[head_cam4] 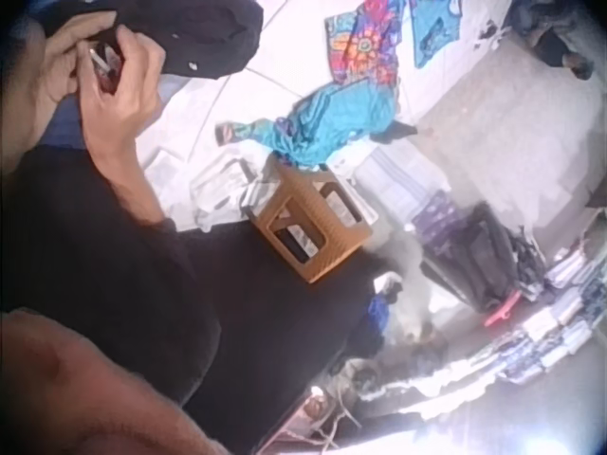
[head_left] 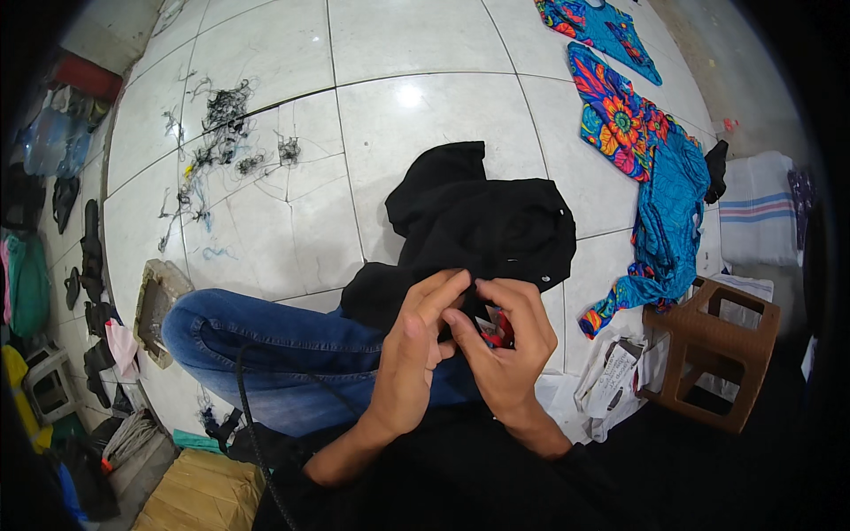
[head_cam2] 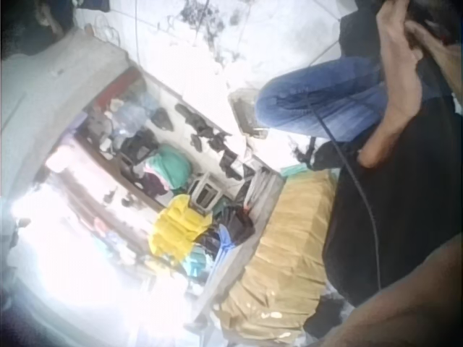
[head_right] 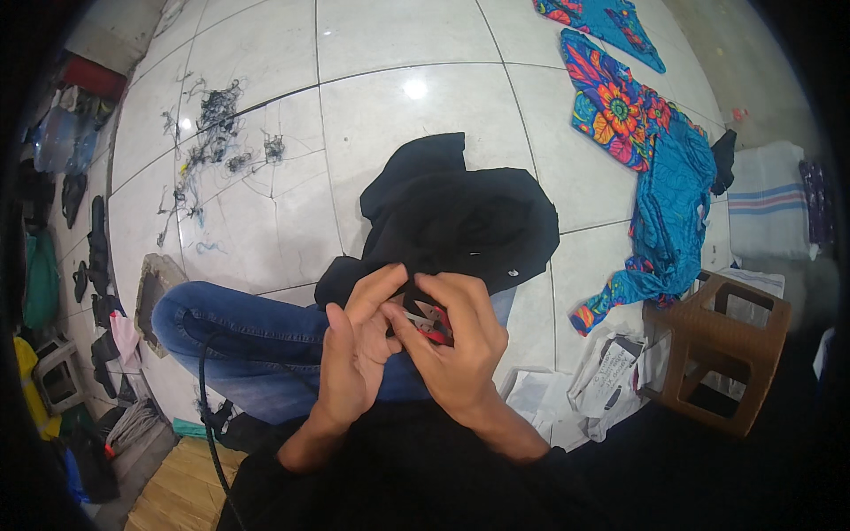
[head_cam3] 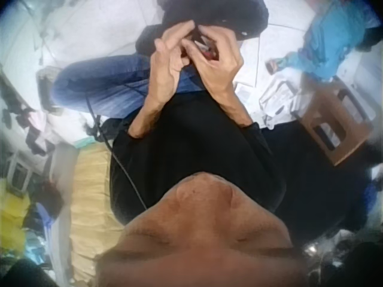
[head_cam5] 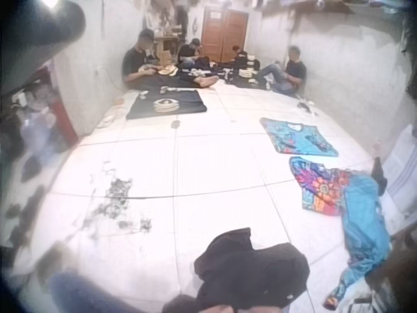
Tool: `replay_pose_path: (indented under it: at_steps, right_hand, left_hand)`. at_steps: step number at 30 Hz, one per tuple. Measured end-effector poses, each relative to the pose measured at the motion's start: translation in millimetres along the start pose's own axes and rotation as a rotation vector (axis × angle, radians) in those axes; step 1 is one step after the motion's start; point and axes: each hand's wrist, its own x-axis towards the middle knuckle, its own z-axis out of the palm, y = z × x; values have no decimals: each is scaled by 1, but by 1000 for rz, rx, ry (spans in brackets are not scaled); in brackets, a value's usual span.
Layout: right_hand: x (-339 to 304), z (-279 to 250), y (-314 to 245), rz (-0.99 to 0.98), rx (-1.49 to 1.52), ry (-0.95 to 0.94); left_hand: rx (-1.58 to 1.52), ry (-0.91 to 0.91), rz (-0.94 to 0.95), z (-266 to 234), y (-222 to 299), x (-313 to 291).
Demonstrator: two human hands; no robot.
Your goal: The person sits on the floor and uses red-handled scissors to trim loose threads from a black garment. They repeatedly pull and cut threads along the hem and edges, occasionally adjusting the fabric to reach new areas.
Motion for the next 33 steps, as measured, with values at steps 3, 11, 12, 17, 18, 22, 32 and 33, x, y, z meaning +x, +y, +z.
replay_pose_path:
  at_steps: [3, 11, 12, 17, 18, 22, 32, 33]
  right_hand:
    - [-3, 2, 2, 94, 47, -27]
    - [6, -25, 6, 826, 885, -203]
    - [5, -25, 7, 832, 903, -201]
    - [1, -28, 7, 808, 1045, -237]
    - [0, -28, 7, 797, 1055, -238]
    - [-1, -27, 5, 811, 985, -235]
    - [-3, -19, -1, 586, 863, -208]
    - [-4, -18, -2, 595, 845, -186]
  left_hand:
    - [-146, -38, 4, -2, -2, 1]
    - [421, 77, 183, 0, 14, 6]
    - [469, 91, 215, 1, 15, 7]
    - [560, 156, 286, 0, 14, 8]
    - [564, 169, 305, 0, 14, 8]
    - [687, 215, 408, 4, 17, 6]
    - [747, 203, 500, 5, 13, 7]
    - [724, 213, 467, 7, 12, 6]
